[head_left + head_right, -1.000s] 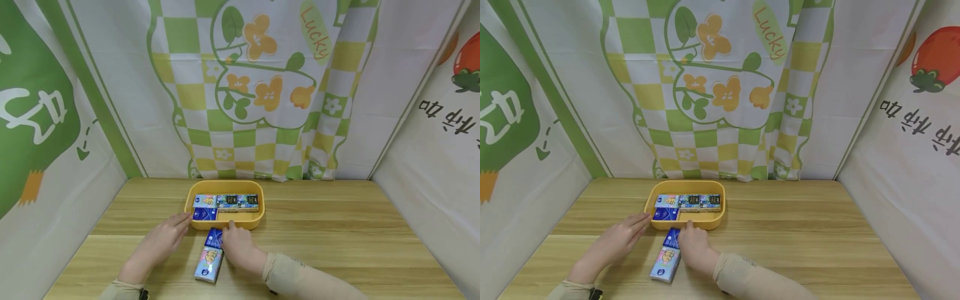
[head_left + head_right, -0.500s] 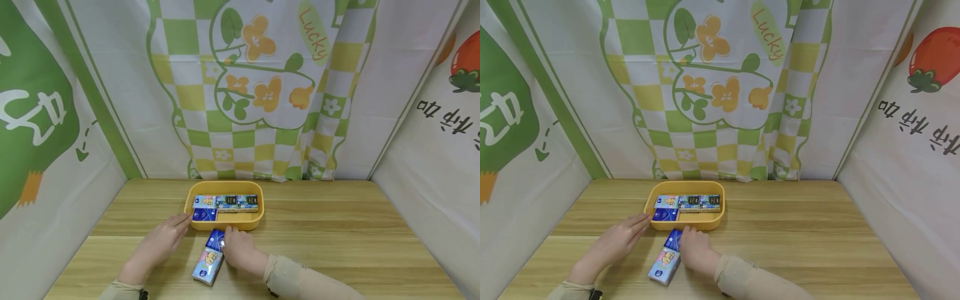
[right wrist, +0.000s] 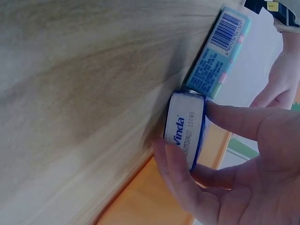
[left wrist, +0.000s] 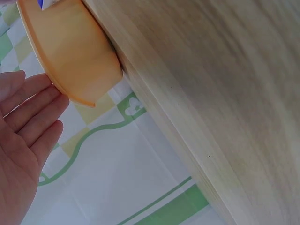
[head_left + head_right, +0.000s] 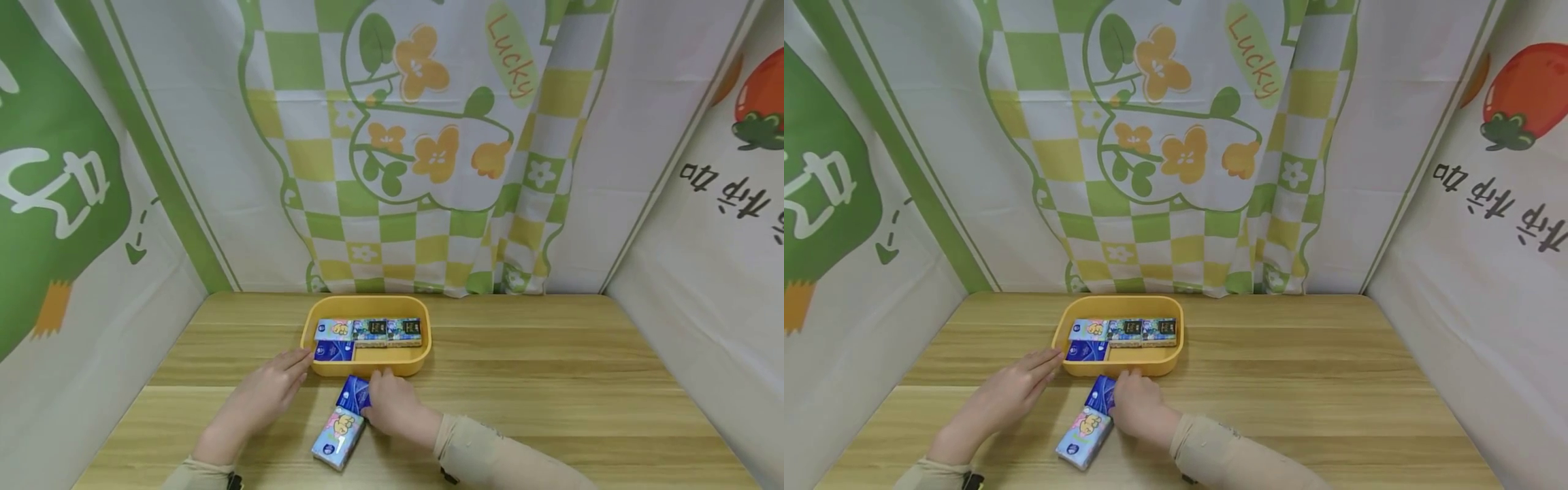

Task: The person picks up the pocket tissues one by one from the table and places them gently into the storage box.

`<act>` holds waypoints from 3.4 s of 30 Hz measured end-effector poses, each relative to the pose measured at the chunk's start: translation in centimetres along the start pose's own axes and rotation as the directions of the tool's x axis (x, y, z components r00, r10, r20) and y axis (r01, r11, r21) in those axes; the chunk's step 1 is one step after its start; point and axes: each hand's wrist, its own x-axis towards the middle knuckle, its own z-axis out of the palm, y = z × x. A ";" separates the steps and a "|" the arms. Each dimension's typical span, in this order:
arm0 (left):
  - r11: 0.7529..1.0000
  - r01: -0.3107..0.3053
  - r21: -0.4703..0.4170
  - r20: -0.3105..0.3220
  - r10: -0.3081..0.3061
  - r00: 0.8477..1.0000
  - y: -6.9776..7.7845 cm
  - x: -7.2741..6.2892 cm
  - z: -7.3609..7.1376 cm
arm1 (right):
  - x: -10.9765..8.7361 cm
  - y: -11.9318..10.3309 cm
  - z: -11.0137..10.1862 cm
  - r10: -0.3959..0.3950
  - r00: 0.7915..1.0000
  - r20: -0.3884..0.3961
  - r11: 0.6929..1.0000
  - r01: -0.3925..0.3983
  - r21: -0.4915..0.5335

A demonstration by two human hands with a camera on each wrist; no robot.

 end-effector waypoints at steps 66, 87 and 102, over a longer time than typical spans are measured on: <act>1.000 0.007 -0.006 0.001 -0.007 1.000 -0.1 -0.1 0.3 | 0.4 2.1 -2.6 -0.110 0.994 -0.027 0.912 0.112 0.396; 1.000 -0.010 0.003 -0.017 0.010 1.000 -0.1 0.1 0.3 | 1.2 2.6 -4.8 -0.121 0.990 -0.077 0.908 0.141 0.394; 1.000 -0.020 -0.004 -0.029 0.020 0.999 -0.2 0.1 0.3 | 1.5 3.0 -6.2 -0.130 0.989 -0.074 0.905 0.149 0.399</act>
